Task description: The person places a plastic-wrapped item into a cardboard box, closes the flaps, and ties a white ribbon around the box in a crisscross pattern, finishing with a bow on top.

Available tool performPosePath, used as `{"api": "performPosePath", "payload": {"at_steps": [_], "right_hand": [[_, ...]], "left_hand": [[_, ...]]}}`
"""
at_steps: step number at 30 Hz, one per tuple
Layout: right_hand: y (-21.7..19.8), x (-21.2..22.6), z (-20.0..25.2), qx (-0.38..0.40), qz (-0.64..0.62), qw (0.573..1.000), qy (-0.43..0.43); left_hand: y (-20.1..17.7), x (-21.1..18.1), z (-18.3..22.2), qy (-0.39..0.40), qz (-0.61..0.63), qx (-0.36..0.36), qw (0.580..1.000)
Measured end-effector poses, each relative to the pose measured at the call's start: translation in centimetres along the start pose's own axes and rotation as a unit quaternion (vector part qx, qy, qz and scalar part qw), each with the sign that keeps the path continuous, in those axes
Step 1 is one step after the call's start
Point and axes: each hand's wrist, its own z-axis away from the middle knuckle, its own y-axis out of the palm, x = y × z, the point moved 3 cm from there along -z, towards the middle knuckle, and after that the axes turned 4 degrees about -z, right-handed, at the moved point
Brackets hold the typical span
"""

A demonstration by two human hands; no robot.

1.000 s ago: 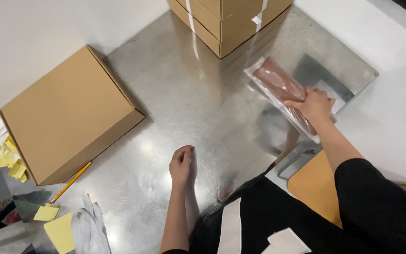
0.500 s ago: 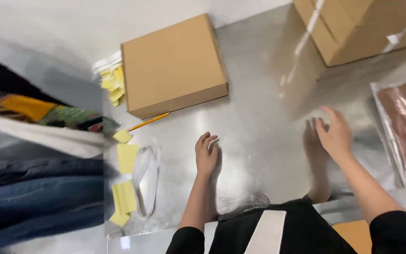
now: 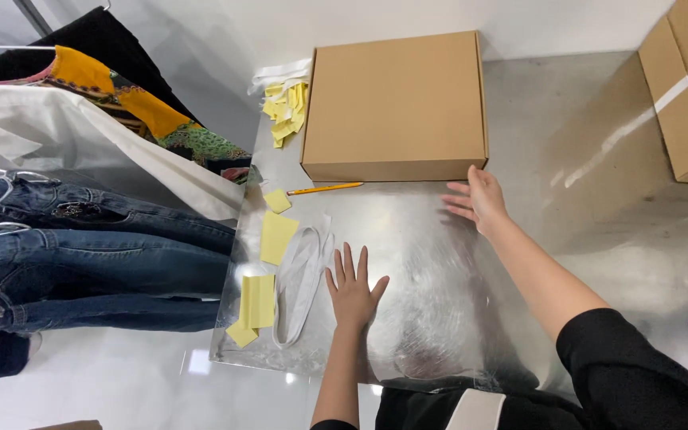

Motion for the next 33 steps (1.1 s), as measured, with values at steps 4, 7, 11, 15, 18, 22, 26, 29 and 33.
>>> {"api": "performPosePath", "payload": {"at_steps": [4, 7, 11, 15, 18, 22, 26, 29, 33], "right_hand": [[-2.2, -2.2, -5.5, -0.099, 0.098, 0.989, -0.05], [-2.3, -0.3, -6.2, -0.133, 0.167, 0.973, -0.092], [-4.4, 0.6, -8.1, -0.144, 0.271, 0.943, -0.128], [-9.0, -2.6, -14.0, -0.163, 0.387, 0.893, -0.165], [-6.2, 3.1, -8.7, -0.123, 0.484, 0.85, -0.17], [-3.7, 6.8, -5.6, -0.049, 0.534, 0.826, -0.172], [-5.6, 3.8, -11.5, -0.052, 0.564, 0.793, -0.226], [-3.9, 5.7, -8.6, -0.061, 0.573, 0.783, -0.233], [-2.1, 8.2, -3.5, -0.07, 0.541, 0.816, -0.191]], "left_hand": [[-0.2, 0.2, 0.1, 0.013, 0.003, -0.014, 1.0], [0.0, 0.2, -0.3, 0.022, 0.008, -0.024, 0.999], [0.7, 0.3, -0.4, 0.016, 0.012, -0.036, 0.999], [1.1, 0.4, -0.6, 0.016, 0.011, -0.056, 0.998], [1.4, 0.5, -0.8, 0.019, 0.006, -0.067, 0.998], [1.8, 0.6, -0.8, 0.018, 0.007, -0.072, 0.997], [1.7, 0.5, -0.8, 0.021, 0.008, -0.084, 0.996], [1.5, 0.4, -0.8, 0.021, 0.009, -0.086, 0.996], [1.4, 0.5, -0.7, 0.012, 0.018, -0.065, 0.998]]}}
